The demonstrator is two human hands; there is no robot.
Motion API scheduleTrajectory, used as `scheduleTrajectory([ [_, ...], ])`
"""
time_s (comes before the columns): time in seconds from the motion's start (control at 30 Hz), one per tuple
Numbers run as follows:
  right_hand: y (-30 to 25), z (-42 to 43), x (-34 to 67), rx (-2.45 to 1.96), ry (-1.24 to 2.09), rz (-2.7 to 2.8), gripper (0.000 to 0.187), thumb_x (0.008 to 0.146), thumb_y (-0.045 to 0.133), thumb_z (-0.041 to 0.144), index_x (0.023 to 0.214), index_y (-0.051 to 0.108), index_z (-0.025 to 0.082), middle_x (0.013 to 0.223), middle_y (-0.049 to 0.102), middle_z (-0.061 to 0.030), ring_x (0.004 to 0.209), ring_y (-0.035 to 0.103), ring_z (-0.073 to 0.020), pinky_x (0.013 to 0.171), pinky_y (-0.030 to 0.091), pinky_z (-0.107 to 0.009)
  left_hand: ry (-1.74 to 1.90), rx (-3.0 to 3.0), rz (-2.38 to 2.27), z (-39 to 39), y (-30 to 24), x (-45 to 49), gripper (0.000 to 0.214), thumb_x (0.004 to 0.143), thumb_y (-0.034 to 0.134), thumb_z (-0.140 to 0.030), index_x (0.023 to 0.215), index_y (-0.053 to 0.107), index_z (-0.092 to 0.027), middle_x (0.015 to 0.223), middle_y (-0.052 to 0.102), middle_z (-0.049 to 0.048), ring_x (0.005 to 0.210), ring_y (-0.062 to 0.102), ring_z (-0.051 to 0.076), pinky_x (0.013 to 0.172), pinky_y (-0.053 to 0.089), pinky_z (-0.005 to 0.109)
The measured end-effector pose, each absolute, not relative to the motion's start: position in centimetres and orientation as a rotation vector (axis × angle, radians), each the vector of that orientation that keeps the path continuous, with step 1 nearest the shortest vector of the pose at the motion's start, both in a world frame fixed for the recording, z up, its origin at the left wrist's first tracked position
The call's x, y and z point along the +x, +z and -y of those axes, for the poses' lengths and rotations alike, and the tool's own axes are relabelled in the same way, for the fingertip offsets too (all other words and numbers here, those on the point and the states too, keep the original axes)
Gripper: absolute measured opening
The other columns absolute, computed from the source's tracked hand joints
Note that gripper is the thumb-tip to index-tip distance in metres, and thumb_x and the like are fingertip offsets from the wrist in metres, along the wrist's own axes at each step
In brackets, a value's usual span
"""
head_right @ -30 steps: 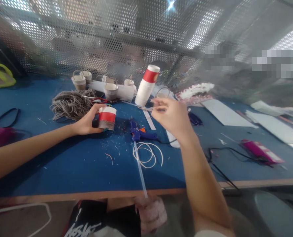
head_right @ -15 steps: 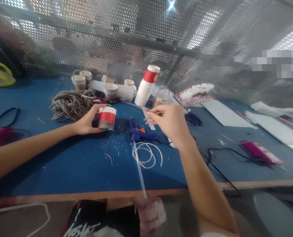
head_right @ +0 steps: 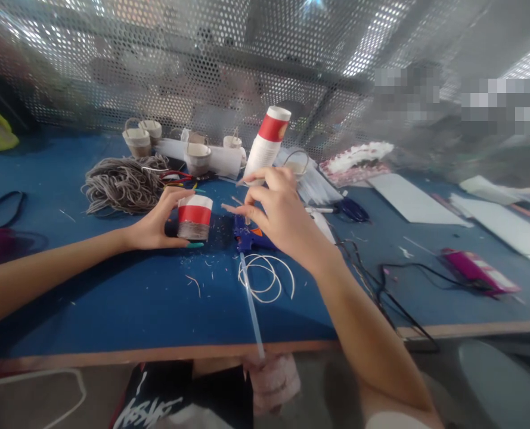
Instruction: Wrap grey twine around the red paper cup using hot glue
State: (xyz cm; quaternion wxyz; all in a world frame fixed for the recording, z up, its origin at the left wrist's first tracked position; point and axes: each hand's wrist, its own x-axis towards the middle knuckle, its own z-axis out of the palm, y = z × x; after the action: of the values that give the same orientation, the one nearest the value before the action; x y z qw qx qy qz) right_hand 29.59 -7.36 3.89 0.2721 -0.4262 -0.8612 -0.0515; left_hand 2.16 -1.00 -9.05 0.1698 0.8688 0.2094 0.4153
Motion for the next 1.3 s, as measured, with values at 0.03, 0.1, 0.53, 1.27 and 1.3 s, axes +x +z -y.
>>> scheduleTrajectory([
  [0.03, 3.9, 7.4, 29.4, -1.126, -0.160, 2.304, 0.030, 0.095, 0.062, 0.040, 0.068, 0.061, 0.026, 0.119, 0.069, -0.0079, 0.122, 0.059, -0.0325, 0.104, 0.047, -0.055, 1.197, 2.469, -0.586, 0.9, -9.1, 2.2, 0.095, 0.071, 0.083, -0.045, 0.149, 0.034, -0.026, 0.132, 0.042, 0.0139, 0.130, 0.046, 0.036, 0.111, 0.045, 0.061],
  [0.1, 3.7, 7.6, 28.9, -1.084, -0.071, 2.267, 0.034, 0.094, 0.064, 0.043, 0.066, 0.059, 0.025, 0.117, 0.071, -0.0077, 0.119, 0.062, -0.0310, 0.101, 0.049, -0.052, 1.235, 2.494, -0.563, 0.9, -9.1, 2.2, 0.093, 0.073, 0.082, -0.048, 0.149, 0.034, -0.026, 0.131, 0.042, 0.0141, 0.129, 0.047, 0.035, 0.111, 0.046, 0.061],
  [0.53, -2.1, 6.8, 26.3, -1.070, 1.093, 1.935, 0.059, 0.088, 0.052, 0.075, 0.060, 0.047, 0.023, 0.040, 0.042, 0.0091, 0.029, 0.038, -0.0054, 0.036, 0.027, -0.025, 1.151, 2.458, -0.576, 1.9, -8.5, 2.3, 0.103, 0.074, 0.080, -0.056, 0.157, 0.025, -0.031, 0.131, 0.039, 0.0116, 0.130, 0.044, 0.034, 0.115, 0.044, 0.062],
  [1.27, -4.5, 6.8, 24.9, -1.021, 0.681, 2.093, 0.056, 0.100, 0.037, 0.064, 0.061, 0.036, 0.024, 0.049, 0.040, 0.0059, 0.048, 0.036, -0.0094, 0.050, 0.031, -0.028, 1.230, 2.232, -0.303, 1.8, -10.3, 3.0, 0.092, 0.074, 0.085, -0.042, 0.146, 0.029, -0.035, 0.140, 0.034, 0.0116, 0.135, 0.048, 0.035, 0.112, 0.046, 0.064],
  [1.3, -4.5, 6.8, 24.9, -0.999, 0.677, 2.093, 0.055, 0.101, 0.037, 0.063, 0.061, 0.036, 0.024, 0.049, 0.040, 0.0060, 0.048, 0.036, -0.0090, 0.050, 0.031, -0.027, 1.249, 2.233, -0.291, 1.6, -10.4, 3.0, 0.092, 0.072, 0.086, -0.040, 0.146, 0.031, -0.034, 0.138, 0.035, 0.0115, 0.135, 0.047, 0.035, 0.112, 0.046, 0.064],
])
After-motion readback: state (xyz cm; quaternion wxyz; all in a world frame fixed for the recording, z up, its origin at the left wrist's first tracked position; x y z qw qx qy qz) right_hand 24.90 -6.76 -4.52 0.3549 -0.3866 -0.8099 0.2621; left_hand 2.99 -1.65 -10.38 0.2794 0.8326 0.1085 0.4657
